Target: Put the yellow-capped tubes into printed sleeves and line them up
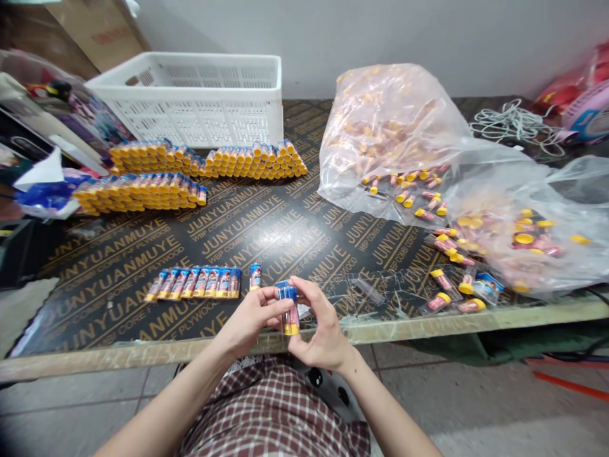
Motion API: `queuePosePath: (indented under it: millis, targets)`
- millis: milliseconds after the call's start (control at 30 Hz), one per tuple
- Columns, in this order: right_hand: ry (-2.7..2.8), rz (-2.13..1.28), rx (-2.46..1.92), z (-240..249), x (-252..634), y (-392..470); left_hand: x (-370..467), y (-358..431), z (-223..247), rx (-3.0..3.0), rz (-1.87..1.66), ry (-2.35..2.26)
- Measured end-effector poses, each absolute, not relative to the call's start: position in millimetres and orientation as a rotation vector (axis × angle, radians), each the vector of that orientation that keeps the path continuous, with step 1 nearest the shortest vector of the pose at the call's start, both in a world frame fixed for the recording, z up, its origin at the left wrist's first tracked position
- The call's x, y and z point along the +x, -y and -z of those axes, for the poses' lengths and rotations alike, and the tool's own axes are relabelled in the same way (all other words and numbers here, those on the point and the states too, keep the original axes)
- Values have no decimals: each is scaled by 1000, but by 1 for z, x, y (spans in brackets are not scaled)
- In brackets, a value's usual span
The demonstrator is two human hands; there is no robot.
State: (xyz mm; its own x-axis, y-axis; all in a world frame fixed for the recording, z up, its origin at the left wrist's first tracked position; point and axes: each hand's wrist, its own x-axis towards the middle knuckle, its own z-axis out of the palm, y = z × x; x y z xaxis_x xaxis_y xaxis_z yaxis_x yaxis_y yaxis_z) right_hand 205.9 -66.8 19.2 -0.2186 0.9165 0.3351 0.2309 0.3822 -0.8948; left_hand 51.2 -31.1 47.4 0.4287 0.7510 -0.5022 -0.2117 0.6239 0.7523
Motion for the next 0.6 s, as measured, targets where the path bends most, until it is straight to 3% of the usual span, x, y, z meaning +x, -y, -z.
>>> queuePosePath:
  millis: [600]
  targets:
    - [1732, -852, -1011, -29, 198, 59, 45, 28, -50, 704, -705, -960]
